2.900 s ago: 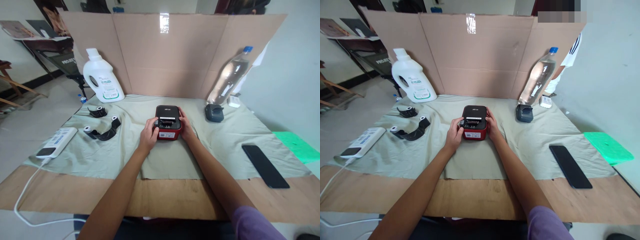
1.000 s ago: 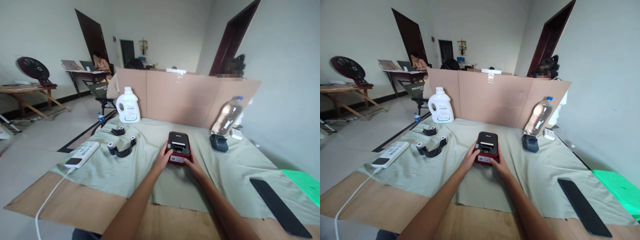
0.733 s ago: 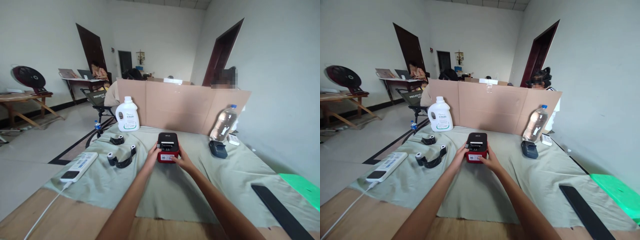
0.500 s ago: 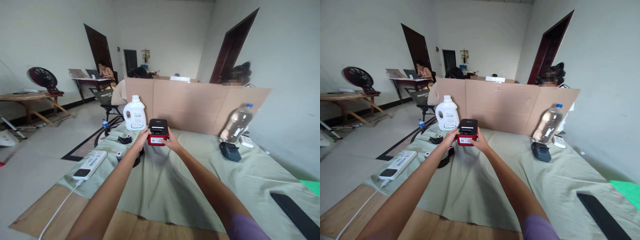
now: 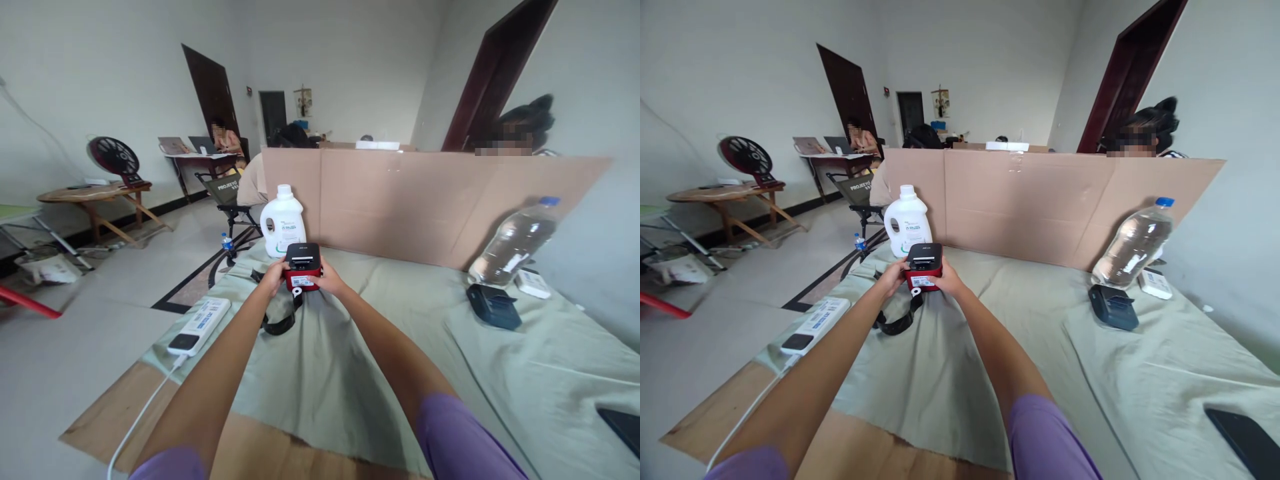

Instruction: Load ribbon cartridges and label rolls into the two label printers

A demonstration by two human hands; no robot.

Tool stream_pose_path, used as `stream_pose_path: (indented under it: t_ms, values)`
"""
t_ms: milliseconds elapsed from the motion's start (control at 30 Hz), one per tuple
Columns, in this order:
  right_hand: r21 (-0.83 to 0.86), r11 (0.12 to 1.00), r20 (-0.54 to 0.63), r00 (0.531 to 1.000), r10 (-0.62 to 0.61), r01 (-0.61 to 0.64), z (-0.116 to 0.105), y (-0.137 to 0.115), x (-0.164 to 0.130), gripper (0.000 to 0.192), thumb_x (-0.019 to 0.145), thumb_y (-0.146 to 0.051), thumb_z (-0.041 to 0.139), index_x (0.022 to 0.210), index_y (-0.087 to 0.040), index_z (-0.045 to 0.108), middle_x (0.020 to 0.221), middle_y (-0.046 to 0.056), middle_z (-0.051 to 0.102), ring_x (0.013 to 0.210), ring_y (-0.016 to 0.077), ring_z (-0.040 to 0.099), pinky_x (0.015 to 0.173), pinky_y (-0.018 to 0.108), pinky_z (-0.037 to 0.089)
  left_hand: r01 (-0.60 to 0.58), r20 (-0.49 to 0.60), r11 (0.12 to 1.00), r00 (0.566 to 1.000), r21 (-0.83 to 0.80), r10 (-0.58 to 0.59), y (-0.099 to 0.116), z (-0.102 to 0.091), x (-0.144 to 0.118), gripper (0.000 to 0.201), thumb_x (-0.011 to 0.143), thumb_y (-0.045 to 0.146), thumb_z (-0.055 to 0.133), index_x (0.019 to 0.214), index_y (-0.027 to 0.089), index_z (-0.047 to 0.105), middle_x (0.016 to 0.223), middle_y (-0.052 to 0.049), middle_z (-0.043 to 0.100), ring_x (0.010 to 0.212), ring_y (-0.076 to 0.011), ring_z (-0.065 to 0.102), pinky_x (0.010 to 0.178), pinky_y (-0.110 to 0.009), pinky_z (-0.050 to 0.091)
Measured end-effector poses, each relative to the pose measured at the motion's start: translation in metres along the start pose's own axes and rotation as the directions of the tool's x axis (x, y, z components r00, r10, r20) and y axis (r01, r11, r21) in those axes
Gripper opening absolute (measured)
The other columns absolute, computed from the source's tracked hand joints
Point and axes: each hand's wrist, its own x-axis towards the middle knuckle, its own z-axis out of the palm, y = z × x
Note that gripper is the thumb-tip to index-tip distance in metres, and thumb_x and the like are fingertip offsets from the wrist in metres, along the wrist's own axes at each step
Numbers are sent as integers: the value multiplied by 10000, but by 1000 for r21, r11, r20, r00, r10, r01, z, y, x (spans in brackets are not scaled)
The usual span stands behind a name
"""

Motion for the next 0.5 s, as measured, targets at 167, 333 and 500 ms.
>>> stream_pose_path:
  t_ms: [167, 333, 500]
  values:
    - [-305, 944, -84, 991, 107, -128, -34, -7, -50, 738, 776, -369, 716, 1451, -189, 480, 1457, 178, 548, 1294, 334, 563, 1088, 527, 439, -278, -196, 948, 932, 156, 305, -4, 34, -42, 526, 747, 171, 577, 1264, 218, 663, 1310, -51, 682, 1332, -235, 538, 1145, -351, 397]
    - [-656, 736, -343, 935, -93, -168, -157, -18, -169, 615, 843, -361, 543, 1412, -132, 498, 1452, 192, 530, 1385, 308, 458, 1169, 522, 337, -531, 430, 723, 833, 443, 349, -64, 126, -143, 473, 874, 224, 524, 1335, 224, 632, 1417, -82, 618, 1352, -259, 540, 1202, -450, 337]
    - [-636, 511, -744, 636, -206, -578, -301, -50, -280, 704, 819, -382, 525, 1432, -60, 398, 1463, 256, 452, 1425, 347, 360, 1141, 519, 331, -714, 733, 367, 671, 596, 115, -114, 183, -216, 501, 938, 270, 460, 1429, 220, 548, 1521, -93, 516, 1472, -275, 392, 1255, -515, 186]
